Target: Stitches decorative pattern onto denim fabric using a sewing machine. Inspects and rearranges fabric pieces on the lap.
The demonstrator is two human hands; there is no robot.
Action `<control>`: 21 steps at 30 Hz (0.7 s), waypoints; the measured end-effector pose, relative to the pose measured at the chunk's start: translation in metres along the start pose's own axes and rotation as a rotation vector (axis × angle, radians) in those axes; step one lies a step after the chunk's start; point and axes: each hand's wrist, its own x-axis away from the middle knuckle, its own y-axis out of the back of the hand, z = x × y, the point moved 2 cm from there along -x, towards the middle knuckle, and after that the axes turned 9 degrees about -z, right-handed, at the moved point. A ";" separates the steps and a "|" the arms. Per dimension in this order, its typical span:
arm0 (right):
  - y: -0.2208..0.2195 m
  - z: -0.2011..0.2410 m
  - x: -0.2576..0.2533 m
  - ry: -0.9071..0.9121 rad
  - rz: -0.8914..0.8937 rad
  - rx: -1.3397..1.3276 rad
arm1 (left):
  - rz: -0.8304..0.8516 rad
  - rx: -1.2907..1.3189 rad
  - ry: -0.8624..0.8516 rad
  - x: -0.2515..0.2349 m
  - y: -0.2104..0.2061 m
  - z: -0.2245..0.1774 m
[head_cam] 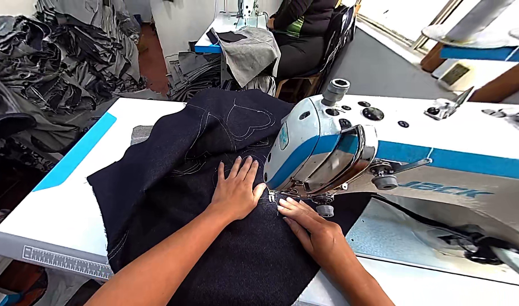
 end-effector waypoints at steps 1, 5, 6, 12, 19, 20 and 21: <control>0.000 0.000 0.000 -0.002 -0.003 0.001 | 0.002 0.002 0.001 -0.001 0.000 0.000; 0.000 -0.001 0.001 -0.014 -0.021 0.008 | -0.016 -0.005 0.003 0.000 0.001 -0.001; -0.001 -0.001 0.001 -0.016 -0.024 0.006 | -0.023 -0.007 0.002 0.000 0.002 -0.001; -0.002 -0.002 -0.001 -0.026 -0.021 -0.017 | -0.029 -0.005 0.001 -0.001 0.002 0.001; 0.001 0.000 -0.002 -0.019 -0.066 -0.030 | 0.004 0.069 0.042 0.011 0.009 0.003; 0.002 0.000 -0.002 -0.021 -0.083 -0.029 | 0.061 0.059 0.075 0.018 0.015 0.000; 0.003 0.001 -0.002 -0.023 -0.099 -0.027 | 0.118 0.043 0.108 0.024 0.020 -0.004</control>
